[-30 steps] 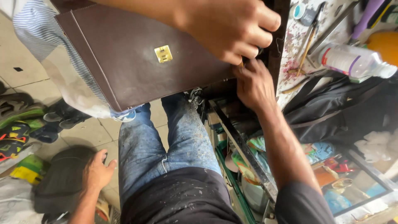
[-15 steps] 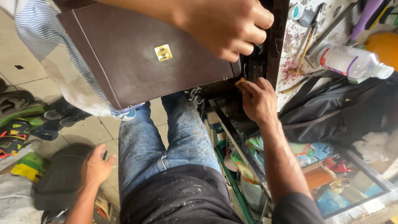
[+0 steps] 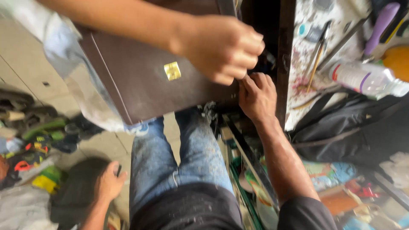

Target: A person applies dye or paint to a leather briefcase and uses a brush to treat small leather components at a repair bench.

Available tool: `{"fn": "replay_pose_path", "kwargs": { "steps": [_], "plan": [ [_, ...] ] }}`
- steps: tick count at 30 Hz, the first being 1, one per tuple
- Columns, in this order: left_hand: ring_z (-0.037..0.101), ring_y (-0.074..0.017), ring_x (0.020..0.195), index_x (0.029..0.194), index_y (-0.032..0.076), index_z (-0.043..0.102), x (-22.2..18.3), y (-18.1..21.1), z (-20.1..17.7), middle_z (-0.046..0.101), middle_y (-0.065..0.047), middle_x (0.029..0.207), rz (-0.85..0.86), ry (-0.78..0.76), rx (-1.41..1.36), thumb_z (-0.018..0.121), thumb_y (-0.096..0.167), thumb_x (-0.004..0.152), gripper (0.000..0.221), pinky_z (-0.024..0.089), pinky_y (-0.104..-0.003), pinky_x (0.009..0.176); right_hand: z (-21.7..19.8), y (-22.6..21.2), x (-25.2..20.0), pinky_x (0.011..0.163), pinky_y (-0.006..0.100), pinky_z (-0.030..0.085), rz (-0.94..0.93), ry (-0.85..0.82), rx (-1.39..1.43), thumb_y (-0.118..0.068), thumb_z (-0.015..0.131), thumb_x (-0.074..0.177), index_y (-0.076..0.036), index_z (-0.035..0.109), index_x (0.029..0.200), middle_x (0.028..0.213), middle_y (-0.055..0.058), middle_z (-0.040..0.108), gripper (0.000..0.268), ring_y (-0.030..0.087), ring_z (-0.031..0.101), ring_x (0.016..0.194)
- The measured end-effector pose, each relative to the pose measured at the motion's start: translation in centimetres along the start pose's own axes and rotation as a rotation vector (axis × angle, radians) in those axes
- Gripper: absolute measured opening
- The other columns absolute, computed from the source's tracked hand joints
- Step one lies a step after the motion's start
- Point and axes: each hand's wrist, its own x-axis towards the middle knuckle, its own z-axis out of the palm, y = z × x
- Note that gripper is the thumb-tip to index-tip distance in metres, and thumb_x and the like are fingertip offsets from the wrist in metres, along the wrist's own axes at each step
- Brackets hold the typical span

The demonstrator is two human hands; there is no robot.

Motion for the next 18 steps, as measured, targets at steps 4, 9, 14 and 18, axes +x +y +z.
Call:
{"fn": "replay_pose_path", "kwargs": {
  "steps": [4, 9, 14, 18],
  "plan": [
    [0.068, -0.0269, 0.125, 0.143, 0.028, 0.059, -1.8, 1.3, -1.0, 0.072, 0.002, 0.138, -0.072, -0.033, 0.025, 0.067, 0.043, 0.088, 0.057, 0.05, -0.04, 0.106, 7.6, 4.9, 7.1, 0.075, 0.04, 0.041, -0.071, -0.02, -0.294, -0.013, 0.055, 0.102, -0.017, 0.051, 0.079, 0.074, 0.004, 0.05, 0.023, 0.024, 0.052, 0.08],
    [0.059, -0.0254, 0.134, 0.15, 0.027, 0.052, -3.8, 3.7, -1.8, 0.064, 0.002, 0.147, -0.155, -0.102, -0.042, 0.065, 0.041, 0.091, 0.062, 0.043, -0.042, 0.113, 9.0, 5.0, 13.7, 0.053, 0.038, 0.046, 0.025, 0.114, -0.208, -0.017, 0.066, 0.096, -0.024, 0.066, 0.112, 0.089, 0.008, 0.048, 0.017, 0.027, 0.05, 0.07],
    [0.065, -0.0259, 0.13, 0.145, 0.032, 0.055, -1.5, 1.5, 2.8, 0.066, 0.006, 0.144, -0.101, -0.04, -0.012, 0.069, 0.046, 0.086, 0.063, 0.047, -0.041, 0.11, 7.5, 4.7, 8.7, 0.064, 0.041, 0.048, 0.087, -0.152, -0.215, -0.023, 0.057, 0.101, -0.019, 0.059, 0.14, 0.1, 0.01, 0.047, 0.039, 0.029, 0.051, 0.081],
    [0.063, -0.0274, 0.133, 0.144, 0.029, 0.055, -3.0, 3.4, 2.1, 0.066, 0.005, 0.145, -0.122, -0.094, -0.019, 0.068, 0.046, 0.089, 0.059, 0.046, -0.042, 0.112, 7.6, 3.5, 14.7, 0.056, 0.041, 0.048, 0.104, 0.132, -0.257, -0.02, 0.066, 0.102, -0.024, 0.065, 0.126, 0.09, 0.009, 0.05, 0.024, 0.029, 0.052, 0.073]
  ]
}}
